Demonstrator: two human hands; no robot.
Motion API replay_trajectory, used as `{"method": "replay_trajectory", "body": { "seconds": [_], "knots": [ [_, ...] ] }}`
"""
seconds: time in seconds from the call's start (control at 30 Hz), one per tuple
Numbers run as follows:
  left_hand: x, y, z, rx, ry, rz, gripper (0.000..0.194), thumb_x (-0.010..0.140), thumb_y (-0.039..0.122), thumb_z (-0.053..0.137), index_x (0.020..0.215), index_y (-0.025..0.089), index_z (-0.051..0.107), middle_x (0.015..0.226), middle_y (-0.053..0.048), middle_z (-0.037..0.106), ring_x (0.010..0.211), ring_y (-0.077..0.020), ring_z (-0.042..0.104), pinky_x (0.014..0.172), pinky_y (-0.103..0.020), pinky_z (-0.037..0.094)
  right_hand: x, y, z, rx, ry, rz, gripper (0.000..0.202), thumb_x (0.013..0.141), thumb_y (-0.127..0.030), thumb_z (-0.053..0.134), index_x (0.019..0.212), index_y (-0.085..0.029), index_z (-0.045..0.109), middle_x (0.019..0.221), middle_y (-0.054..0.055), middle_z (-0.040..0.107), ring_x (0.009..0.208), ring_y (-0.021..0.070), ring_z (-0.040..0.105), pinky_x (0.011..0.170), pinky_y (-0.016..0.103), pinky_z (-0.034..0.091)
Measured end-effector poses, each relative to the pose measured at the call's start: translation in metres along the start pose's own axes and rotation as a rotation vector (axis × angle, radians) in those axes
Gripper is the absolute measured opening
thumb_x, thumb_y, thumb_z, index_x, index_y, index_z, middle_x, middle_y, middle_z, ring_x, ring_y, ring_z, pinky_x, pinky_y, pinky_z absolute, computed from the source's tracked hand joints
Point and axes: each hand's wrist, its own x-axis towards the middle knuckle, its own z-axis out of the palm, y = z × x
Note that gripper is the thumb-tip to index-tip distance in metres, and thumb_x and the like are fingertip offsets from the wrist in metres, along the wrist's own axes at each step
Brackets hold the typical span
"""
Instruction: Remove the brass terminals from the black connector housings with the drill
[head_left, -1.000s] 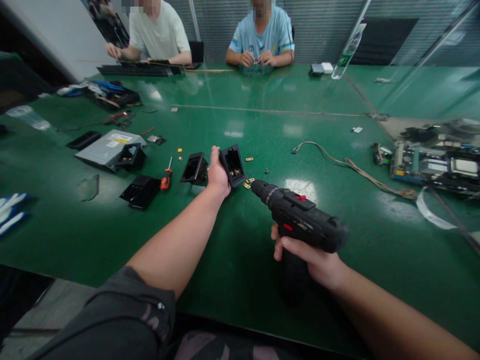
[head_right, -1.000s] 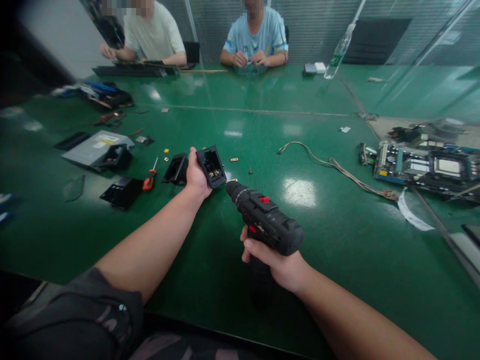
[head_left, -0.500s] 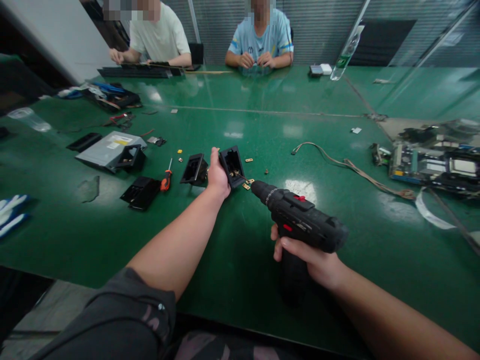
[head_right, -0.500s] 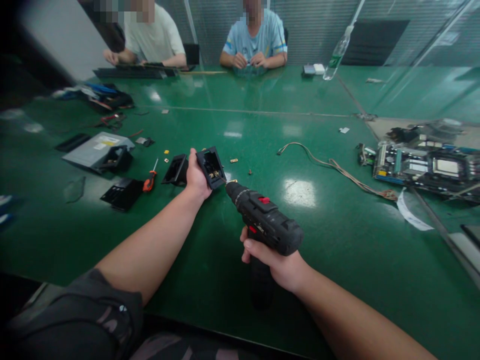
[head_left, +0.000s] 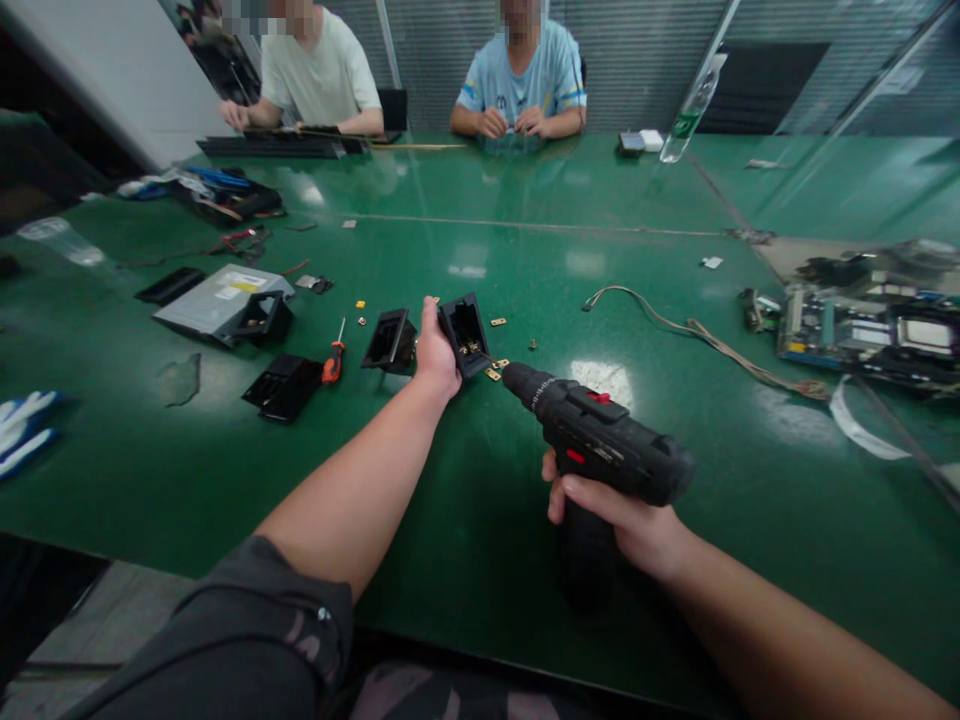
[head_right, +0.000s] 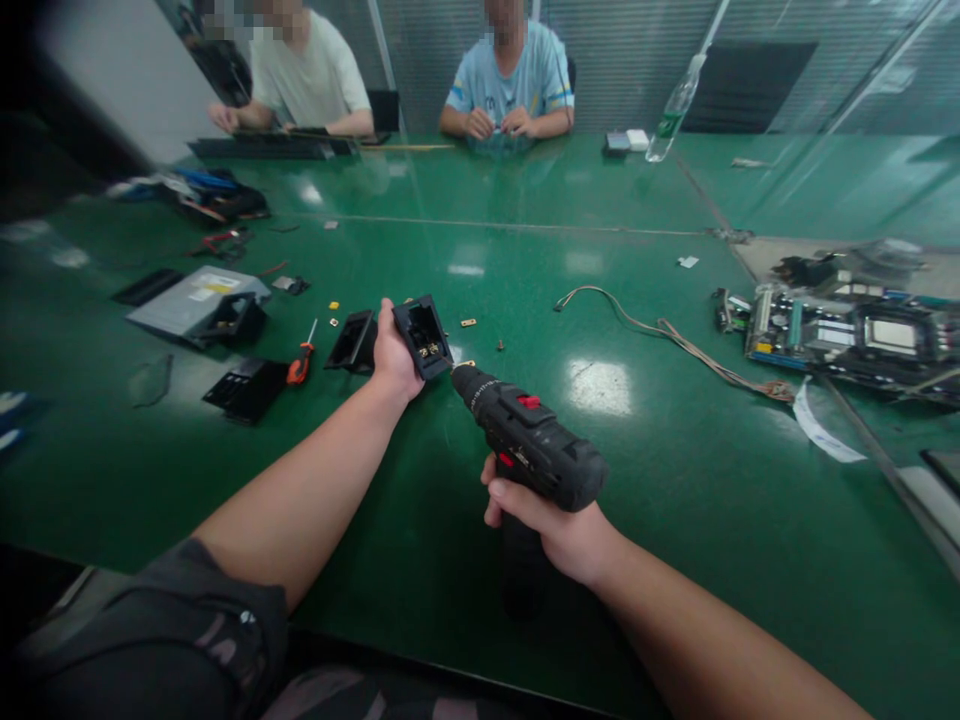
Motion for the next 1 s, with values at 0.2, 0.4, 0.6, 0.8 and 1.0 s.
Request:
{"method": "replay_trajectory", "body": {
  "seconds": [0.2, 0.4, 0.6, 0.8, 1.0],
  "knots": [
    [0.0038, -0.0003, -0.0026, 0.013, 0.005, -0.012, 0.071, 0.107, 0.096, 0.07, 0.112, 0.026, 0.08, 0.113, -0.013, 0.089, 0.13, -0.0416, 0.084, 0.115, -0.058, 0.071, 0.0004, -0.0008, 0.0003, 0.008, -0.003, 0.011, 0.038, 0.107, -0.064, 0.099, 0.113, -0.028, 0.089, 0.09, 0.003, 0.085, 0.074, 0.023, 0.084, 0.074, 0.038, 0.07],
    [0.0078, -0.0034, -0.0061, 0.004, -0.01, 0.007, 0.074, 0.103, 0.099, 0.073, 0.109, 0.026, 0.082, 0.111, -0.013, 0.089, 0.123, -0.0399, 0.085, 0.112, -0.057, 0.072, -0.0001, -0.0054, 0.002, 0.017, -0.001, 0.038, 0.038, 0.106, -0.063, 0.101, 0.112, -0.027, 0.089, 0.09, 0.004, 0.085, 0.076, 0.025, 0.084, 0.075, 0.04, 0.071],
    [0.0049, -0.0035, -0.0034, -0.01, -0.012, 0.024, 0.069, 0.104, 0.095, 0.076, 0.106, 0.027, 0.081, 0.113, -0.013, 0.089, 0.132, -0.043, 0.084, 0.116, -0.062, 0.071, 0.0002, -0.0038, 0.0003, 0.006, -0.001, 0.021, 0.037, 0.106, -0.064, 0.1, 0.113, -0.029, 0.089, 0.086, 0.004, 0.085, 0.074, 0.0258, 0.083, 0.073, 0.041, 0.069],
    [0.0026, -0.0016, -0.0012, -0.005, 0.004, 0.011, 0.072, 0.107, 0.096, 0.071, 0.11, 0.025, 0.081, 0.112, -0.013, 0.089, 0.134, -0.0429, 0.083, 0.12, -0.062, 0.07, 0.0002, -0.0027, 0.0, 0.017, 0.002, 0.027, 0.038, 0.107, -0.063, 0.1, 0.114, -0.028, 0.089, 0.088, 0.004, 0.085, 0.075, 0.0251, 0.083, 0.075, 0.039, 0.068],
    [0.0048, -0.0027, -0.0039, -0.001, 0.018, 0.024, 0.07, 0.106, 0.096, 0.072, 0.116, 0.028, 0.083, 0.11, -0.011, 0.088, 0.127, -0.0413, 0.086, 0.112, -0.06, 0.074, 0.0013, -0.0037, 0.0014, 0.006, -0.02, 0.012, 0.04, 0.109, -0.065, 0.098, 0.114, -0.027, 0.087, 0.091, 0.003, 0.084, 0.076, 0.023, 0.083, 0.075, 0.038, 0.069]
  ]
}}
